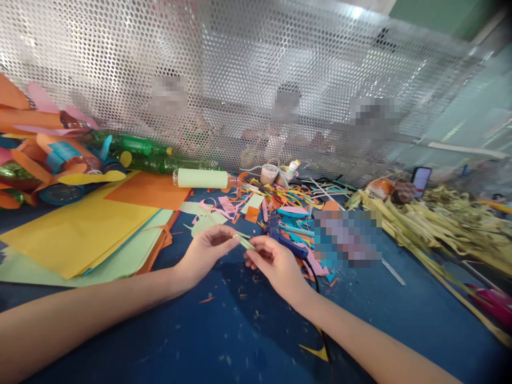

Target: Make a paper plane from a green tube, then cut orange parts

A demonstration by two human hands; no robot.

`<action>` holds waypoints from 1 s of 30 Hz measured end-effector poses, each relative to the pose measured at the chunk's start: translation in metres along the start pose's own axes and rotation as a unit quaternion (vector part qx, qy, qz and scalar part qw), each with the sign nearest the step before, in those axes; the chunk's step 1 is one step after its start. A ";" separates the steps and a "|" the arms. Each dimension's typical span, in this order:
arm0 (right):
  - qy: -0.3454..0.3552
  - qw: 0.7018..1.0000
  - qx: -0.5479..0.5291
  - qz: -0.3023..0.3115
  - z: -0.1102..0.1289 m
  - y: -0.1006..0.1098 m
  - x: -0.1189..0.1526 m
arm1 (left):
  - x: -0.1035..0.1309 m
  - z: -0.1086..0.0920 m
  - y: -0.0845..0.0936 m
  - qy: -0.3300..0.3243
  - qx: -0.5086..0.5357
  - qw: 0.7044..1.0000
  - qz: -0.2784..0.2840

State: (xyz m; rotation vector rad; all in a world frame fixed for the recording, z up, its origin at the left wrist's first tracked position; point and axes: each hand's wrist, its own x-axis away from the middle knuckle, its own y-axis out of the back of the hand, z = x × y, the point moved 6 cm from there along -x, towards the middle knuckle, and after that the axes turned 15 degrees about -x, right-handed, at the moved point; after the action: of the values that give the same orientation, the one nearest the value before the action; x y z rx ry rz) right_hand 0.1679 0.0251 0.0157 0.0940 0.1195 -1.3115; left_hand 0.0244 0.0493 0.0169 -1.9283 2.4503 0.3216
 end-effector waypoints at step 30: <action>0.016 0.807 0.588 0.044 0.011 0.071 -0.016 | -0.003 0.011 -0.007 0.079 0.056 0.995 0.032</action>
State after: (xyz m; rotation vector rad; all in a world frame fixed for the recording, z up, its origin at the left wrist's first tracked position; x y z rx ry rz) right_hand 0.2332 0.0572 0.0286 1.1688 -0.6918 -1.1172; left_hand 0.0305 0.0522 0.0054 -1.9017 2.5683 0.0315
